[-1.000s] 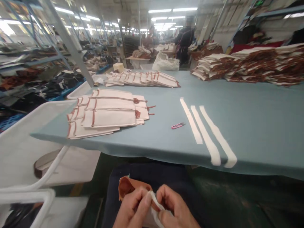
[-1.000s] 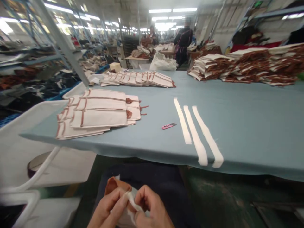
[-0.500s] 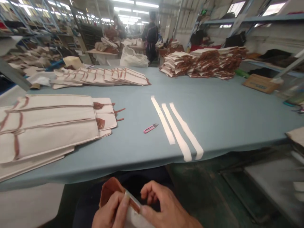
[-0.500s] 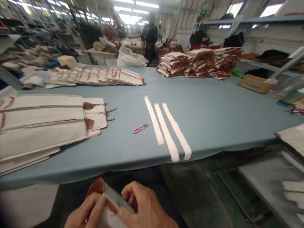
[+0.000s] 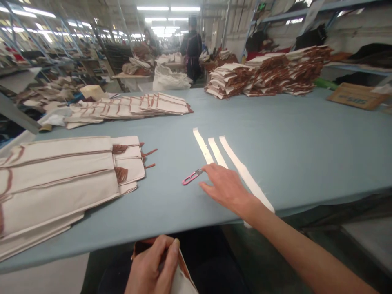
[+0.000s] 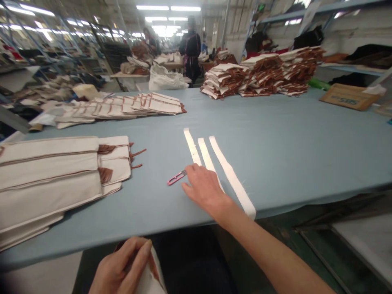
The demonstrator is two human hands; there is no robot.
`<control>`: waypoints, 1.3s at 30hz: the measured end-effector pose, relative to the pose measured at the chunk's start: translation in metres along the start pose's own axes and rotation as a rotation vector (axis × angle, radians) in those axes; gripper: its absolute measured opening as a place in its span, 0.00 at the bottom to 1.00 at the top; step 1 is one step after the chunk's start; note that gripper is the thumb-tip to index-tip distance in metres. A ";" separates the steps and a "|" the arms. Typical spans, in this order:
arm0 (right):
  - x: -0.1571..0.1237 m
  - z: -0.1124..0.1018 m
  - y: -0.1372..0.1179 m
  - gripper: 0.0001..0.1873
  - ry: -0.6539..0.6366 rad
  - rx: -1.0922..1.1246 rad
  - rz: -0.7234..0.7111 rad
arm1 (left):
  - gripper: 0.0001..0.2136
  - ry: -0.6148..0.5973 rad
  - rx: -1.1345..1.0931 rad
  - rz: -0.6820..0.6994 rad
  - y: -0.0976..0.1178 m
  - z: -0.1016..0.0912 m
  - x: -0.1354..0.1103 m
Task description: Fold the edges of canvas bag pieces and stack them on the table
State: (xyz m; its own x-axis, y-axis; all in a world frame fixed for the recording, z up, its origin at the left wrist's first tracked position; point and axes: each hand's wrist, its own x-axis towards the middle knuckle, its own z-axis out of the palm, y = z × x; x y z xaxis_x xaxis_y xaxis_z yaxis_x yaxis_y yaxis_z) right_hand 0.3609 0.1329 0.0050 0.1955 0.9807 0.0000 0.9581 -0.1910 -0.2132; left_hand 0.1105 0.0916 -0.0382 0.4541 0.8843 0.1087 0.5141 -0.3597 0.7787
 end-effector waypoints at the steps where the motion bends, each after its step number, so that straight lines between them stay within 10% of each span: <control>1: 0.007 0.003 -0.006 0.12 -0.015 -0.008 -0.057 | 0.17 -0.008 0.014 0.005 0.001 0.000 0.006; 8: 0.020 0.021 -0.041 0.12 0.002 -0.010 -0.107 | 0.17 -0.142 0.035 0.066 -0.005 0.003 0.037; 15: 0.018 0.021 -0.010 0.14 0.103 0.020 0.161 | 0.16 -0.133 0.157 0.015 0.000 0.004 0.055; 25: 0.015 0.015 0.011 0.11 0.049 -0.072 0.270 | 0.14 -0.350 0.796 0.006 0.033 0.031 0.169; 31: 0.024 0.025 0.005 0.11 0.019 -0.109 0.313 | 0.15 -0.302 0.810 -0.028 0.012 0.027 0.170; 39: 0.006 0.045 -0.028 0.09 0.049 -0.047 0.227 | 0.17 -0.187 0.824 -0.172 -0.028 -0.032 0.146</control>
State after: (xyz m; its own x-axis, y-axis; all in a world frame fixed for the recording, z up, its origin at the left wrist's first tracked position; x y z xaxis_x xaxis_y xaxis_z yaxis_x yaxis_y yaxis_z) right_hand 0.3256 0.1465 -0.0327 0.4163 0.9092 0.0048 0.8967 -0.4097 -0.1674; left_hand 0.1389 0.2409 -0.0244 0.3969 0.9088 -0.1291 0.9178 -0.3908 0.0701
